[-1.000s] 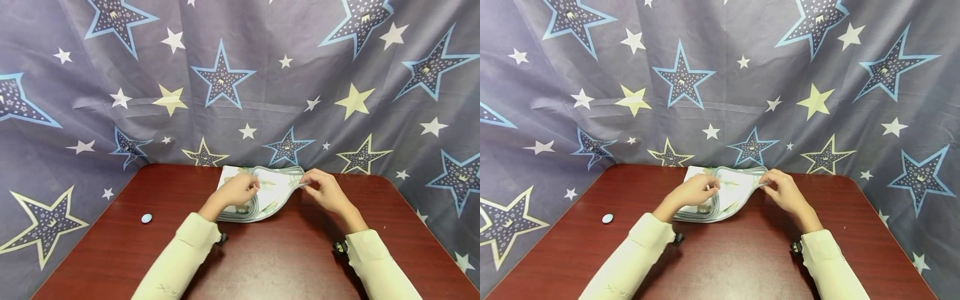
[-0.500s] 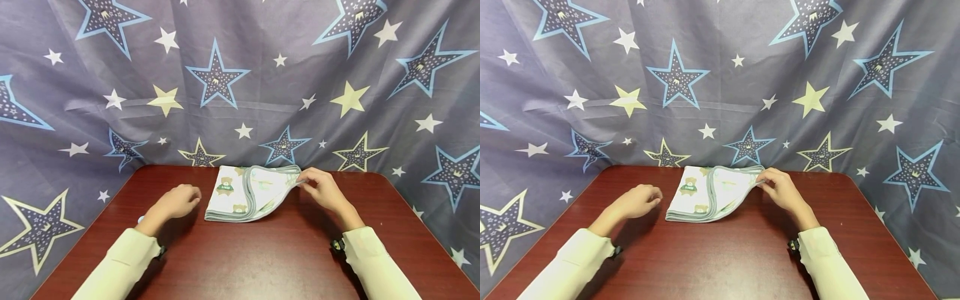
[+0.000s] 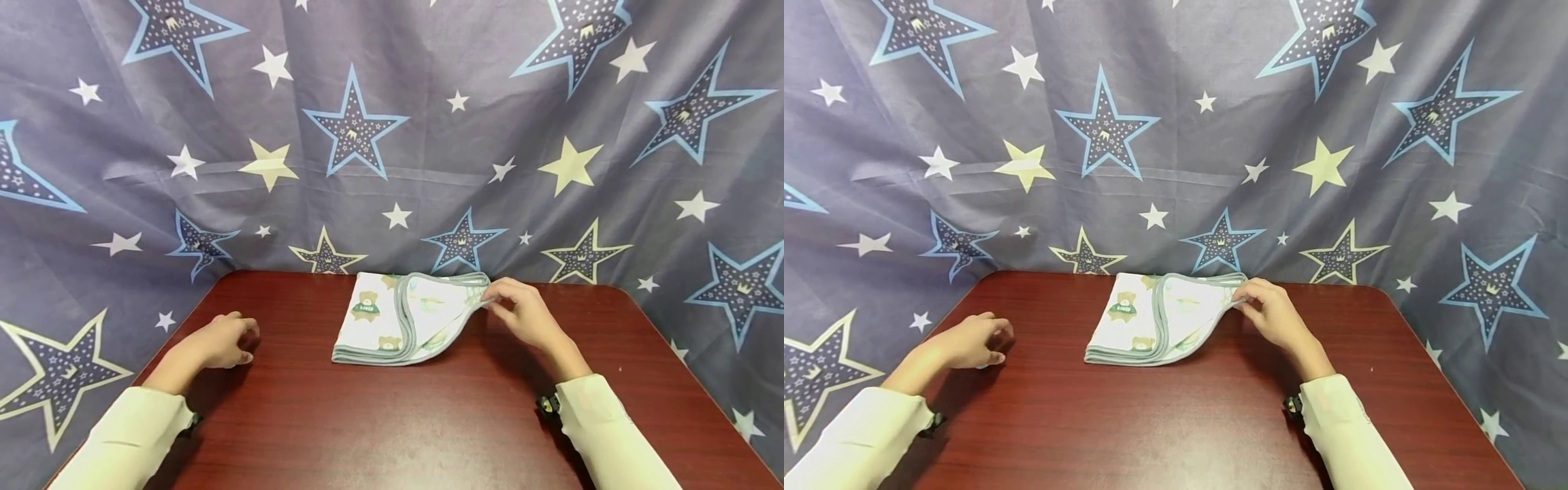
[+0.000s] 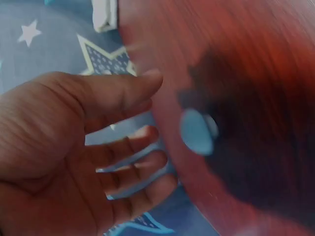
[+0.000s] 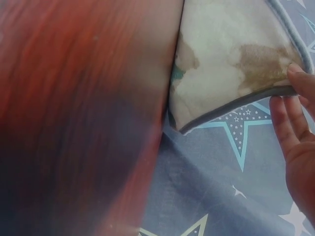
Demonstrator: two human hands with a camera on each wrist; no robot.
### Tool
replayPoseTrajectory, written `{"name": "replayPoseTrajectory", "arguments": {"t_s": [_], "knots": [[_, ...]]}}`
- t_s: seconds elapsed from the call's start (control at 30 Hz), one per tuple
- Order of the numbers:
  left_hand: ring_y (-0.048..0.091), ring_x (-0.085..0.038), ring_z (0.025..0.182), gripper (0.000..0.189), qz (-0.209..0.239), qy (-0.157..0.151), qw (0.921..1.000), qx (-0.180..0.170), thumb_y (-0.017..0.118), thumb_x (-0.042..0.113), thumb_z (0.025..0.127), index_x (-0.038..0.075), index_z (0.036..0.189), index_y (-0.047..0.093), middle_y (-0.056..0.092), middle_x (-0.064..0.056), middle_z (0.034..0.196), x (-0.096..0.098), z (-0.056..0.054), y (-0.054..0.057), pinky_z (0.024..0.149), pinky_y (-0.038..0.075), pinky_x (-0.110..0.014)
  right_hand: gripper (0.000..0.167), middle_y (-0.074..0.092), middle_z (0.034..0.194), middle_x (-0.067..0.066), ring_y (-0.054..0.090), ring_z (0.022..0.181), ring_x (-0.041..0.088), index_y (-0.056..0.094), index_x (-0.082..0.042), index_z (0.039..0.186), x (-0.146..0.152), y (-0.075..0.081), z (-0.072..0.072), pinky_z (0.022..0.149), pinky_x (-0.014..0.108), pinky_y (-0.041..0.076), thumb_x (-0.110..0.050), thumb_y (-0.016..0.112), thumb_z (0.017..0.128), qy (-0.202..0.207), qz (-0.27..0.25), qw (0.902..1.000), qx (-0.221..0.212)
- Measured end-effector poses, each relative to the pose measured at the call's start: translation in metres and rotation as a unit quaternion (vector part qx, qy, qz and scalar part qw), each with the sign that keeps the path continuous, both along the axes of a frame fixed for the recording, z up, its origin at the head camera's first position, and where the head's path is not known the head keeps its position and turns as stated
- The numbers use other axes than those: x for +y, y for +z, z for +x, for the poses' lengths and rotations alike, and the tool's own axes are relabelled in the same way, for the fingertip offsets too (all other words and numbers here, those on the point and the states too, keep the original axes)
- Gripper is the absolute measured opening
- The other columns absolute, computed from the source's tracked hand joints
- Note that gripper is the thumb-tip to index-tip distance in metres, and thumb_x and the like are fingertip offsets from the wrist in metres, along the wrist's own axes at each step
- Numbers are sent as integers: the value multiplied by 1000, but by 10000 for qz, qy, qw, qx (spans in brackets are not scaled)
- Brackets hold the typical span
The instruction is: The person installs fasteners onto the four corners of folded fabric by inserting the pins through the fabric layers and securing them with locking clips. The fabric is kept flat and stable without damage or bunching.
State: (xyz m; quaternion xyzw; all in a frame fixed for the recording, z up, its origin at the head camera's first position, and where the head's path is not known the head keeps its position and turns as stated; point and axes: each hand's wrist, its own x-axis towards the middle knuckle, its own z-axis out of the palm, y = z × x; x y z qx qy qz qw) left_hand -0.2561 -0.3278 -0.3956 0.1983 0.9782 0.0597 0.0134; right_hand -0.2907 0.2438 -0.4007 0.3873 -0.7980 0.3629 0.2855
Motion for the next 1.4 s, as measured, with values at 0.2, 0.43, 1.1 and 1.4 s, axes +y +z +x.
{"name": "replayPoseTrajectory", "arguments": {"t_s": [0.2,0.43,1.1,1.4], "knots": [[54,-27,84,42,141,57,9995,-274,91,11,67,11,100,64,54,-8,94,-11,2,0,76,47,-45,31,70,94,3,61,83,16,72,-8,91,1,-3,-2,74,25,48,19,76,76,-22,5,10000,31],[50,-20,79,34,147,-77,9996,-216,87,5,67,11,89,61,54,-3,84,-19,0,-7,72,45,-38,32,70,94,2,61,83,15,72,-9,91,3,-3,-2,74,24,48,19,77,76,-49,-44,10000,-2],[50,-17,74,24,907,-817,9814,1480,74,2,67,16,84,63,54,3,81,14,-23,-7,68,43,-38,31,70,92,2,61,81,16,72,-8,90,4,-2,-3,71,28,50,18,79,75,-92,-114,9999,-70],[52,-26,78,23,1128,-1007,9737,1706,74,3,68,14,84,64,57,-1,83,56,-35,2,70,44,-42,29,69,91,3,61,80,16,72,-6,89,2,-3,-2,70,29,49,19,79,75,-69,-101,9999,-84]]}}
